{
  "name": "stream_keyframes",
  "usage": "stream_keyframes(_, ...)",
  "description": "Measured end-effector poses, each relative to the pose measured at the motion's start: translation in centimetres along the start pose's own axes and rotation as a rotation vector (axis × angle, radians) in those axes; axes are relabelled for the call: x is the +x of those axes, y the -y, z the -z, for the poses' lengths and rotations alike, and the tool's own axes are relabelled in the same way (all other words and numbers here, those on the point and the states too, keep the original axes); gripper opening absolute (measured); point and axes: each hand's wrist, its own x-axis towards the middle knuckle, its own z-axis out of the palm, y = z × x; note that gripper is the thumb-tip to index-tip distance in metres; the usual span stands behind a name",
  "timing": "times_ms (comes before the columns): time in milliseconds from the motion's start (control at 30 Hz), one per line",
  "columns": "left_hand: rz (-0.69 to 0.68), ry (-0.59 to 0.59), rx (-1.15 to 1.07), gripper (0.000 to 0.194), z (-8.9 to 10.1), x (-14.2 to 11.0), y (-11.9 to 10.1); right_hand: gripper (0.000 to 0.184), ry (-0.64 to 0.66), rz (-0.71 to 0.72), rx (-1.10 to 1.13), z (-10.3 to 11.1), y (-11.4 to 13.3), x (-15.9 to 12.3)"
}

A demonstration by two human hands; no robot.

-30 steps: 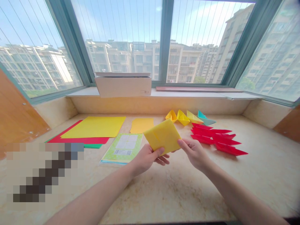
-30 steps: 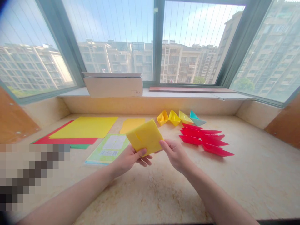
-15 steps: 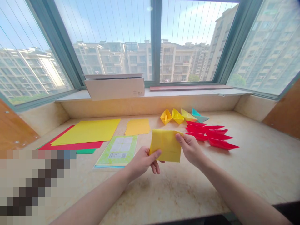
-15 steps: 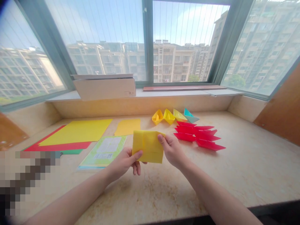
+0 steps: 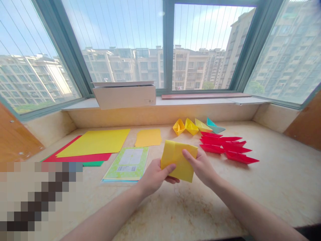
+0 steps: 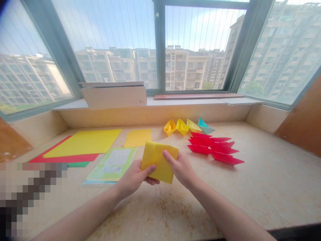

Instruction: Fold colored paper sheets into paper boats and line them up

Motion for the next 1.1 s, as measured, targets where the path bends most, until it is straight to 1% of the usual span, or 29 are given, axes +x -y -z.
stream_keyframes(100, -0.004, 0.086, 0.021, 0.048, 0.5, 0.1, 0.0, 0.038, 0.061, -0.005, 0.006, 0.2, 0.2, -0.2)
stream_keyframes(200, -0.044, 0.106, 0.115, 0.047, 1.2, 0.0, -0.7, 0.039, 0.123, 0.015, -0.105, 0.9, 0.8, -0.1)
stream_keyframes(267, -0.106, 0.068, 0.283, 0.042, 1.9, -0.1, -1.5, 0.036, 0.086, 0.14, -0.232, 1.5, 1.4, 0.0)
stream_keyframes(300, -0.159, 0.03, 0.41, 0.038, 2.2, -0.3, -1.8, 0.034, 0.053, 0.236, -0.304, 1.8, 1.6, 0.1)
stream_keyframes(367, -0.29, -0.038, 0.739, 0.033, 2.8, -0.6, -2.2, 0.042, 0.009, 0.436, -0.445, 2.2, 2.0, 0.0)
stream_keyframes(400, -0.358, -0.047, 0.893, 0.03, 3.0, -0.7, -2.3, 0.046, 0.025, 0.512, -0.515, 2.2, 2.1, 0.0)
stream_keyframes(433, -0.416, -0.038, 1.018, 0.026, 3.1, -0.8, -2.3, 0.045, 0.06, 0.568, -0.577, 2.1, 2.1, -0.1)
stream_keyframes(467, -0.458, -0.022, 1.102, 0.025, 3.1, -0.9, -2.1, 0.037, 0.116, 0.615, -0.621, 1.9, 2.0, -0.3)
stream_keyframes(500, -0.492, -0.008, 1.15, 0.025, 3.1, -1.0, -2.0, 0.023, 0.174, 0.658, -0.652, 1.7, 1.9, -0.5)
stream_keyframes(533, -0.515, 0.002, 1.171, 0.025, 3.0, -1.1, -1.8, 0.014, 0.212, 0.678, -0.666, 1.4, 1.8, -0.6)
stream_keyframes(567, -0.53, 0.001, 1.172, 0.026, 2.9, -1.2, -1.6, 0.016, 0.212, 0.678, -0.667, 1.2, 1.6, -0.8)
stream_keyframes(633, -0.532, -0.036, 1.111, 0.027, 2.7, -1.3, -1.5, 0.024, 0.14, 0.625, -0.63, 0.8, 1.3, -1.0)
stream_keyframes(700, -0.507, -0.108, 0.972, 0.03, 2.5, -1.3, -1.4, 0.028, 0.023, 0.511, -0.553, 0.5, 1.1, -1.2)
stream_keyframes(767, -0.469, -0.184, 0.811, 0.033, 2.3, -1.4, -1.4, 0.035, -0.038, 0.371, -0.444, 0.5, 1.0, -1.2)
stream_keyframes(800, -0.45, -0.203, 0.749, 0.035, 2.1, -1.3, -1.4, 0.038, -0.023, 0.304, -0.388, 0.4, 1.0, -1.2)
stream_keyframes(867, -0.414, -0.19, 0.687, 0.039, 1.9, -1.3, -1.4, 0.042, 0.064, 0.206, -0.321, 0.4, 1.0, -1.2)
stream_keyframes(933, -0.383, -0.14, 0.66, 0.042, 1.6, -1.2, -1.3, 0.043, 0.127, 0.173, -0.343, 0.4, 1.1, -1.2)
stream_keyframes(967, -0.367, -0.118, 0.639, 0.043, 1.5, -1.2, -1.3, 0.044, 0.129, 0.174, -0.372, 0.3, 1.0, -1.3)
stream_keyframes(1033, -0.33, -0.112, 0.555, 0.046, 1.2, -1.1, -1.2, 0.045, 0.084, 0.194, -0.405, 0.1, 0.8, -1.3)
stream_keyframes(1100, -0.284, -0.127, 0.422, 0.049, 1.0, -1.0, -1.1, 0.046, 0.021, 0.211, -0.383, -0.1, 0.4, -1.2)
